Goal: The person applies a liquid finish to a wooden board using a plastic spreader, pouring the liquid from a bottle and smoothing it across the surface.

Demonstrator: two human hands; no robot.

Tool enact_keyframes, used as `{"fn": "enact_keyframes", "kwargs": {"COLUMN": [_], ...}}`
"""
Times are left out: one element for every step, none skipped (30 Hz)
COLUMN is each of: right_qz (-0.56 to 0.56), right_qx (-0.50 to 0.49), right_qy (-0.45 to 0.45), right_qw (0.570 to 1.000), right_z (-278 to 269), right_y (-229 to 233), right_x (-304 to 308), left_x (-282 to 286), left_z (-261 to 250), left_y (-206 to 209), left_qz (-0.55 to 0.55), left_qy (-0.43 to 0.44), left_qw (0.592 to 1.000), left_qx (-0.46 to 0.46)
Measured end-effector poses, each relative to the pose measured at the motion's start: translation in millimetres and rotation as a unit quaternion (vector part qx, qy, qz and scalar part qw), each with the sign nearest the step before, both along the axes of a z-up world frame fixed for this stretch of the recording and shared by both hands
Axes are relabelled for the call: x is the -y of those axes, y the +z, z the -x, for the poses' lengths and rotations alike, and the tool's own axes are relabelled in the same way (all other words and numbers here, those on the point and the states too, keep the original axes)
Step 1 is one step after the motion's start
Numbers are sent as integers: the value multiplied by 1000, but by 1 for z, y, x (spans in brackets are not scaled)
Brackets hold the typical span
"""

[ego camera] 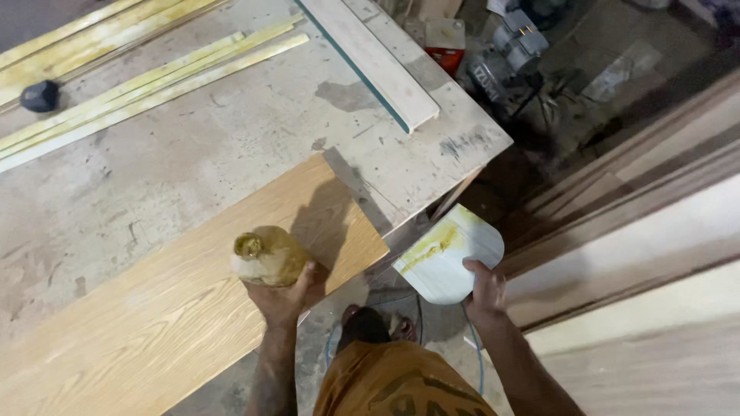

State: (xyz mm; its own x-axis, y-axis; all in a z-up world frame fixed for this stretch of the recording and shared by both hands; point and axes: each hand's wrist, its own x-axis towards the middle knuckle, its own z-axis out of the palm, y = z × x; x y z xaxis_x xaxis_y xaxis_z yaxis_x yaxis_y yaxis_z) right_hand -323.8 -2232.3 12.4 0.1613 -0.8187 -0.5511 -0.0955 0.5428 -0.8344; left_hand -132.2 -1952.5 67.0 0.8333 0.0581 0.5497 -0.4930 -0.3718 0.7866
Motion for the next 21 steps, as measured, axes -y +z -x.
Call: {"fn": "enact_keyframes", "kwargs": {"right_qz": [0,-10,-21,-22,-18,-14,-15,-42,-69,-68,-60,-55,-57,-58,-60,-64,-82,-99,-103,-110,-118], "right_qx": [1,21,40,40,40,41,42,58,73,73,67,59,55,64,73,69,73,80,79,78,76], "right_qy": [15,7,-1,11,36,58,67,91,116,126,136,149,161,171,180,192,170,147,158,163,167], "right_qw": [1000,1000,999,999,998,997,997,993,988,987,987,986,984,981,979,977,979,981,979,977,976], "right_z": [-14,-27,-41,-51,-62,-72,-83,-95,-107,-117,-127,-136,-144,-150,-156,-164,-173,-186,-197,-205,-212], "right_y": [12,22,31,16,0,-18,-10,0,10,10,10,11,12,12,11,4,-3,-8,-4,-1,2], "right_x": [3,3,2,14,26,37,39,41,43,48,52,55,60,65,69,76,83,91,94,100,106], "left_x": [-4,-12,-19,-22,-26,-28,-28,-26,-24,-16,-7,0,-1,-2,-3,-2,0,4,11,21,32], "left_z": [-3,-7,-11,-9,-7,-7,0,4,9,13,17,24,27,30,34,42,50,53,55,60,65], "left_y": [-17,-35,-53,-74,-95,-117,-116,-114,-111,-102,-92,-81,-87,-93,-100,-103,-105,-107,-95,-85,-76], "left_qz": [0,-45,-91,-92,-92,-91,-92,-100,-109,-107,-14,79,82,61,38,37,60,83,81,76,70], "left_qy": [15,24,32,44,42,38,47,63,79,89,86,83,96,70,45,58,62,66,78,163,247], "left_qw": [1000,998,994,993,994,995,995,993,991,990,987,962,960,976,988,987,990,992,992,983,966], "left_qx": [1,30,57,57,34,11,12,-3,-18,-18,-134,-249,-250,-197,-144,-147,-108,-64,-63,-22,19]}}
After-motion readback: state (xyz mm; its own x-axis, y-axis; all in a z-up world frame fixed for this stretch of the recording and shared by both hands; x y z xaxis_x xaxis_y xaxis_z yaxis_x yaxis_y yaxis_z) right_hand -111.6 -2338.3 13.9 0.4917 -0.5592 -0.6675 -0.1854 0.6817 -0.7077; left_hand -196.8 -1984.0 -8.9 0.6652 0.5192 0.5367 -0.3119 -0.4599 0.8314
